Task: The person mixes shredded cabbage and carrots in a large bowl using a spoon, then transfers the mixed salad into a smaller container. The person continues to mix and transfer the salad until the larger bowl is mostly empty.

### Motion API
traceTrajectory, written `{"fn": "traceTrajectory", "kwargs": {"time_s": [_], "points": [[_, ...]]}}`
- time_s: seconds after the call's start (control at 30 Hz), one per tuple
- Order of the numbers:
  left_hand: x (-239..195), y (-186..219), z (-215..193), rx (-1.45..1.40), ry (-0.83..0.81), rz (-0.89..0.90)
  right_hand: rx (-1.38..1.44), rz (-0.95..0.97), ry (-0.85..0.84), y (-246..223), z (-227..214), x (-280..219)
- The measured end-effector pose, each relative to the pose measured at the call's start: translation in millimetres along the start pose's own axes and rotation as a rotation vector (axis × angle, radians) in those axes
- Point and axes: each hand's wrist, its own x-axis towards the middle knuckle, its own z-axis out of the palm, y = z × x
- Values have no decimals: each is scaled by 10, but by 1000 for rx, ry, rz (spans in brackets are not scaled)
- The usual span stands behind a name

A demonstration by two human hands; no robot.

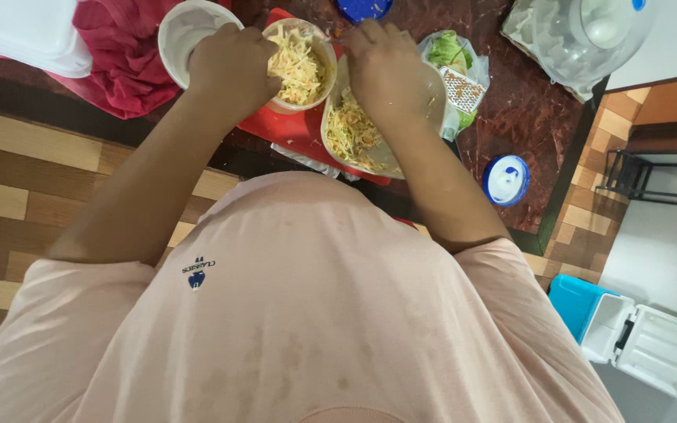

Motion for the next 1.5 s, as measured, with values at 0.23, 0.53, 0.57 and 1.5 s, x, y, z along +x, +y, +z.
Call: {"fn": "traceTrajectory", "kwargs": {"time_s": [0.23,0.53,0.57,1.5], "points": [[-148,-34,38,-162,-16,-29,184,38,-56,-202,-97,-29],[-194,-59,6,-328,-3,-18,86,137,-119,-208,-43,-180],[-188,-63,-2,-352,1,-27,119,134,-140,-277,-93,-204],[-543,-23,-167,221,107,326,322,374,-142,-303,185,-667]]}}
